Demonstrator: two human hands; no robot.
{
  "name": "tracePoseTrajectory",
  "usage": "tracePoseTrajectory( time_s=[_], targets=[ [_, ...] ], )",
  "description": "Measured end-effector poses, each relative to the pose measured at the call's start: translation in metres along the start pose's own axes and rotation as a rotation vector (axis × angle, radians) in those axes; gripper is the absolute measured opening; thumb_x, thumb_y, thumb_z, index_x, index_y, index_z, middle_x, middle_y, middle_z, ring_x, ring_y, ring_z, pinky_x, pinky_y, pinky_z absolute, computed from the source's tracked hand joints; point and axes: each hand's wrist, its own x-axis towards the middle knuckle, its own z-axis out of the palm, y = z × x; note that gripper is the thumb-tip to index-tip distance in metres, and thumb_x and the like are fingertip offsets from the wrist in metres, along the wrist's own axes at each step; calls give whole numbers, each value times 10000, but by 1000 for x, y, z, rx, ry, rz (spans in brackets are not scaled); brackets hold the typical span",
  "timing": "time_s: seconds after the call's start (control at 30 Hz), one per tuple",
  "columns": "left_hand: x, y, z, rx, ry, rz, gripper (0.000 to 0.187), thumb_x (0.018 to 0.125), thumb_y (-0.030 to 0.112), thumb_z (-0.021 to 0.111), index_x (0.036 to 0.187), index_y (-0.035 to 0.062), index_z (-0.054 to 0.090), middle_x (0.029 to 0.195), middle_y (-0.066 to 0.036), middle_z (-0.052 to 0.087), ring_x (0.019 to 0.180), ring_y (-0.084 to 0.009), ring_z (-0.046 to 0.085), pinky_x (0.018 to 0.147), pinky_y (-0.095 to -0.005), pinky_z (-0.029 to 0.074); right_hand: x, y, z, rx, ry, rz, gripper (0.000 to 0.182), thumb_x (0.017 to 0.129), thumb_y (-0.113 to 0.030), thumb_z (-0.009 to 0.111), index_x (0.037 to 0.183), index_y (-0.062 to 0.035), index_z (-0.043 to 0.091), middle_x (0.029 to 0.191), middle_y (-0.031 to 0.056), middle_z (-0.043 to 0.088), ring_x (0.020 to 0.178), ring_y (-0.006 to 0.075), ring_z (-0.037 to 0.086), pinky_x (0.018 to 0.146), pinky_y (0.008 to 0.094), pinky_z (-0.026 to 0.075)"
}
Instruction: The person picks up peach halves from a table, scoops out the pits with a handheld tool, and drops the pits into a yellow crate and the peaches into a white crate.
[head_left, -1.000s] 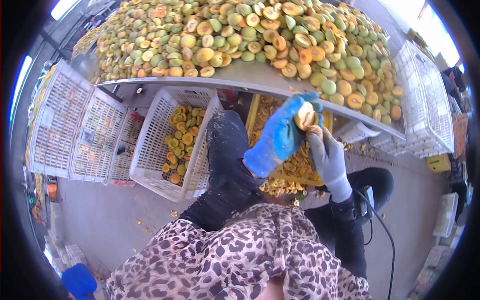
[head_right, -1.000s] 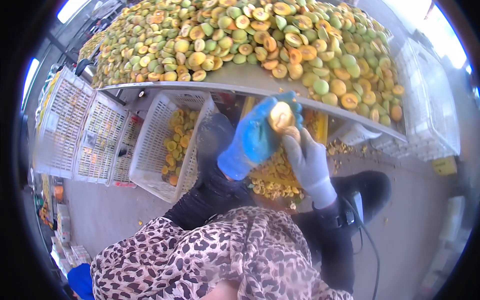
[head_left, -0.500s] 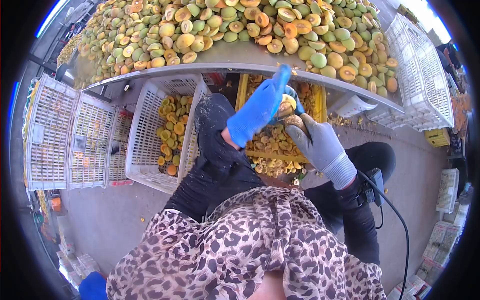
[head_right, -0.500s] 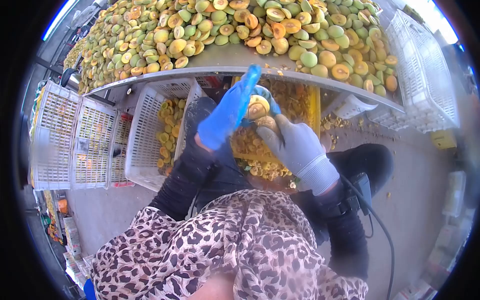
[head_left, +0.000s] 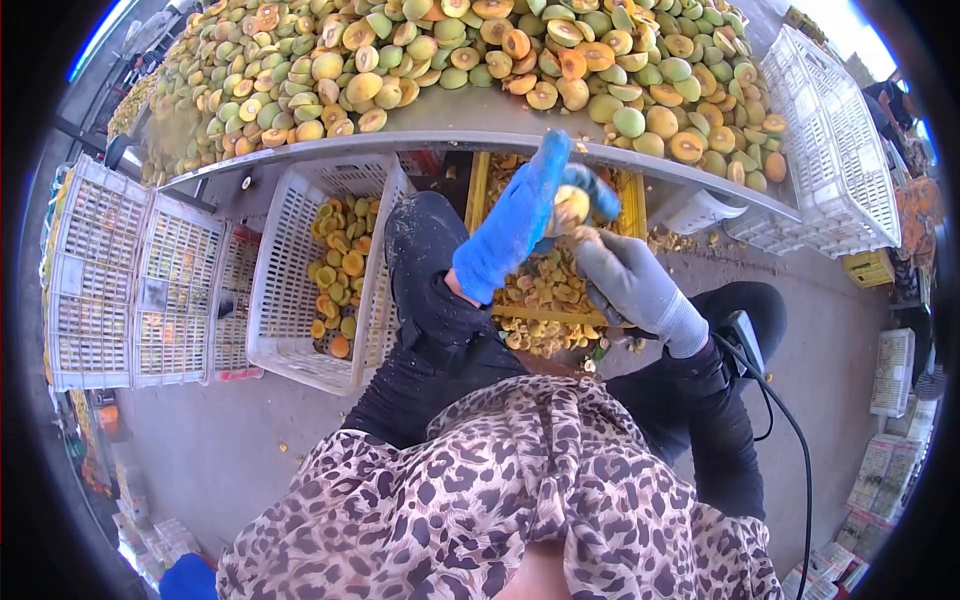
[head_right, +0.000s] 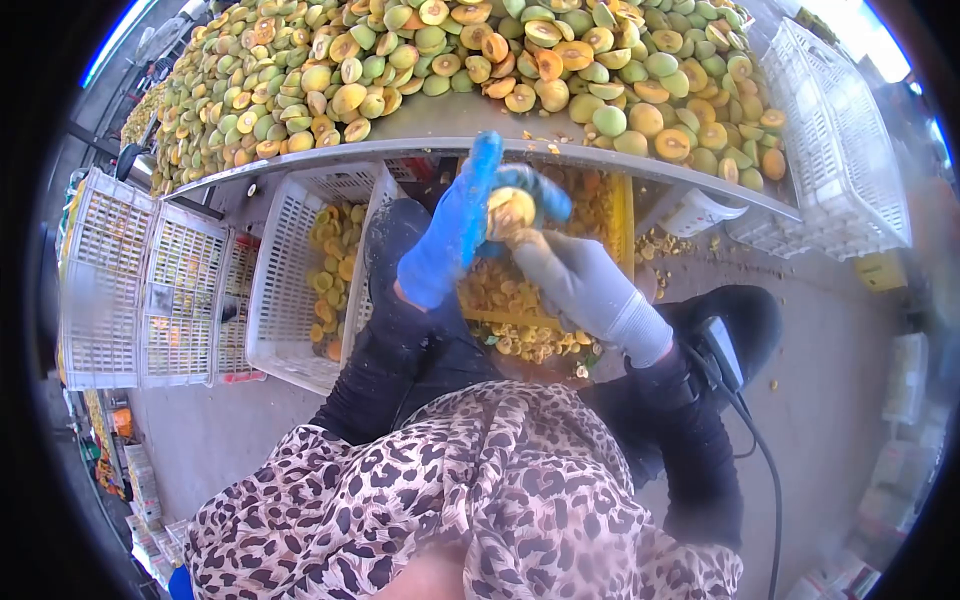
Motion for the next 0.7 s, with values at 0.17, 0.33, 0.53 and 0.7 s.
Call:
tracePoseTrajectory(
  time_s=[0.17,0.33,0.53,0.7],
  targets=[
    [6,-26,15,-408,218,555,510,975,438,420,906,-15,644,883,-99,661,784,-192,614,797,-306,486,-7,-9,9,534,-72,156,432,974,-446,409,877,-40,519,558,-2,471,375,82,416,351,213,325],
    [-7,6,-8,420,35,90,488,943,410,518,711,8,670,625,-25,624,592,-107,561,599,-262,447,-7,-18,-1,292,-206,349,391,974,-415,440,873,-47,529,592,10,500,398,82,414,369,226,323],
    [10,-27,-1,48,178,246,461,989,392,426,887,10,663,641,-30,608,614,-92,558,570,-247,437,-5,-19,12,230,25,274,339,981,-351,457,887,-41,556,561,-39,446,428,54,411,384,225,311],
    [6,-25,14,-304,230,193,570,989,464,379,763,6,633,695,-75,629,653,-144,571,686,-274,457,-2,12,19,381,8,114,399,977,-412,434,922,-38,561,624,-17,482,493,67,447,430,222,359]
  ],
)
